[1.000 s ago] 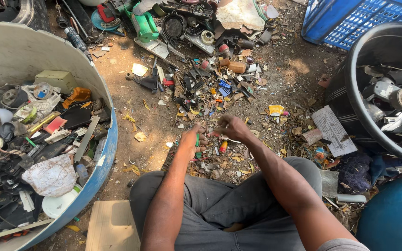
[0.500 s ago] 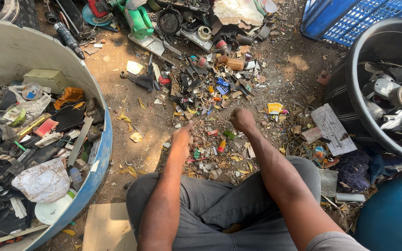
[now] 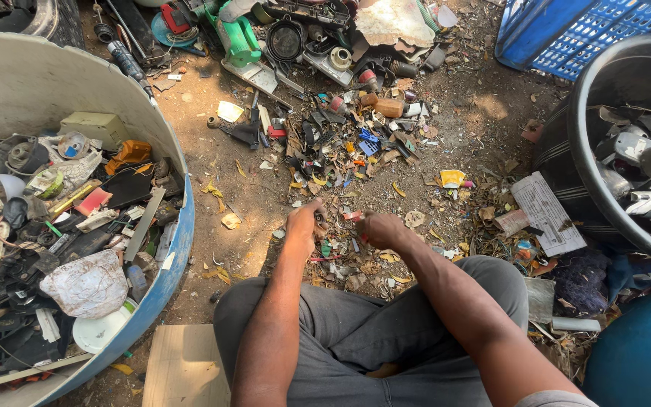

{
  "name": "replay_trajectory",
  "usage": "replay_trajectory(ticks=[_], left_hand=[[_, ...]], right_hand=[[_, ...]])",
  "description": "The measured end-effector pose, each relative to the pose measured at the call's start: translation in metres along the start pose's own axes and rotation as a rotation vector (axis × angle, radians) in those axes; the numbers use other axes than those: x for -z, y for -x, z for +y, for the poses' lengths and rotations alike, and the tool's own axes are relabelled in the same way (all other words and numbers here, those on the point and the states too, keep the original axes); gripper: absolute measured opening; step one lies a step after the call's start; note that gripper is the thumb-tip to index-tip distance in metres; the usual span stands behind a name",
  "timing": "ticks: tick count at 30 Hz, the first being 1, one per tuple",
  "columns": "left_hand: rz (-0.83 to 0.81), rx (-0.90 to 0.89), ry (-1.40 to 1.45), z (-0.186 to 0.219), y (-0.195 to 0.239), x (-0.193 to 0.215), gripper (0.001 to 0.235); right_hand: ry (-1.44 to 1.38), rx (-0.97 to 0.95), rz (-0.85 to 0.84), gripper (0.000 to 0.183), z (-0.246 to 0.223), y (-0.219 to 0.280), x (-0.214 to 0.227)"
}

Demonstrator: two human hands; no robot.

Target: The person sits on the ground and sorts through a pile of electronic waste, picking up various components and placing them into nearby bins. They handle items one at a time, separating them into different containers.

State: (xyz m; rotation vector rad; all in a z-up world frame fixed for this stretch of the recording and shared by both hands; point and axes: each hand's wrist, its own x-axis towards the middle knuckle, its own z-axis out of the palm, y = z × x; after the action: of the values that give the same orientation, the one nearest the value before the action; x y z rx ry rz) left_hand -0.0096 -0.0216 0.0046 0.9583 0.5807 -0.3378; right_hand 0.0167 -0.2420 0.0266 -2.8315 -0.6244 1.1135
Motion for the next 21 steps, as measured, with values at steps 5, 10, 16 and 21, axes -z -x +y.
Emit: replay_trajectory(ticks=[5,10,16,21], left_hand=[[0.081,0.122,0.066,0.011,0.008,-0.006,0.043],[0.08,0.054,-0.056,0.014,0.011,-0.009,0.037],[0.173,0.024,-0.063,0.008,0.0,-0.001,0.031],[0.136,-0.03,-0.056,0.012,0.003,-0.005,0.031]], right_hand=[[-0.948,0.159,0.021,0.03,0.013,-0.014,0.022],[-0.258,0.123,0.379,0.026,0.013,-0.037,-0.008],[0.014,-0.081,0.214,0.041,0.01,-0.059,-0.026],[-0.228,-0.123,0.251,0.033,0.023,-0.046,-0.005]])
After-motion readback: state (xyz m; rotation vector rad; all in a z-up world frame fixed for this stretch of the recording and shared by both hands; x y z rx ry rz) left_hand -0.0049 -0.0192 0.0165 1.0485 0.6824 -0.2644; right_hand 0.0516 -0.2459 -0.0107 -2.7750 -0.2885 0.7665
